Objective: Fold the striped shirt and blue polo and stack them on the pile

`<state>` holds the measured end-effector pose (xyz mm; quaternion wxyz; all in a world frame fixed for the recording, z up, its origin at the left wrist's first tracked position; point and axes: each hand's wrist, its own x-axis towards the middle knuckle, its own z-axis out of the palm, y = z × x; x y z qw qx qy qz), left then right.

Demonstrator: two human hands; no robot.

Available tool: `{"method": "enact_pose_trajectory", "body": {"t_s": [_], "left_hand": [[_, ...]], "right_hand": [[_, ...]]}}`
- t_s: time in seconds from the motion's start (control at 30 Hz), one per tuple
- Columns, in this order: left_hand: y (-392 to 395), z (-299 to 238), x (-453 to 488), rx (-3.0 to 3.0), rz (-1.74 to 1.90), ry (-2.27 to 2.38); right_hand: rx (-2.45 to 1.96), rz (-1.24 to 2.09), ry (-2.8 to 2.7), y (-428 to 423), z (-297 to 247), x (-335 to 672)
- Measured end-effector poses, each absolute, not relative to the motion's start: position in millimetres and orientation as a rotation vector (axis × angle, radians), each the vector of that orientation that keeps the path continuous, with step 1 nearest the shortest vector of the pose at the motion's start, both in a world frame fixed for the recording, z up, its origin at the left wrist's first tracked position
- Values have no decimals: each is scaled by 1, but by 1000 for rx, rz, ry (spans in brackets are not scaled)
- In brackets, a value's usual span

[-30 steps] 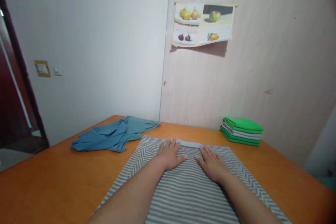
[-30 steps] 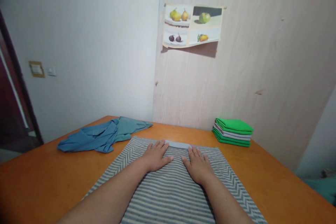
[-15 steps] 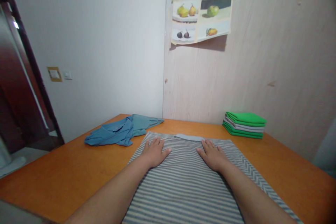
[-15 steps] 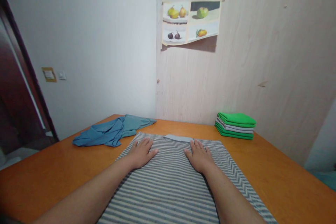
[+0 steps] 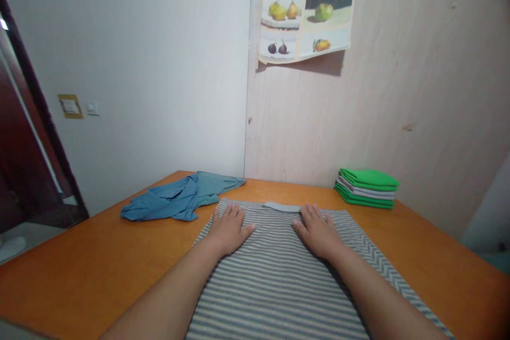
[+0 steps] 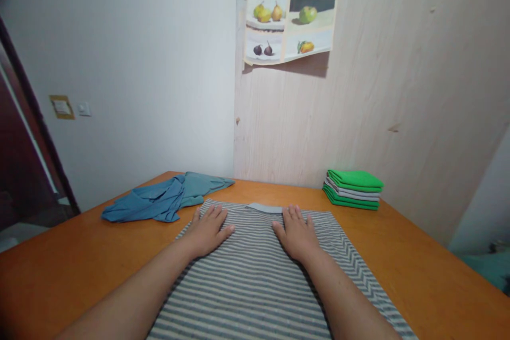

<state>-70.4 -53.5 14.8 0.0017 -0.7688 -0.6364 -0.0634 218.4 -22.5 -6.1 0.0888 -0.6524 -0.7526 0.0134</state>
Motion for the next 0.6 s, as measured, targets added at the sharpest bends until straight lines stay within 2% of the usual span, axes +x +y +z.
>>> {"method": "enact_pose_trajectory", "body": {"t_s": [0.23, 0.6], "left_hand": [[-62, 11, -59, -2667, -111, -1856], [-53, 4, -63, -2640, -85, -1889]], "right_hand": [[-1864, 259, -2415, -33, -9, 201], [-1837, 331, -2407, -40, 4, 203]]}}
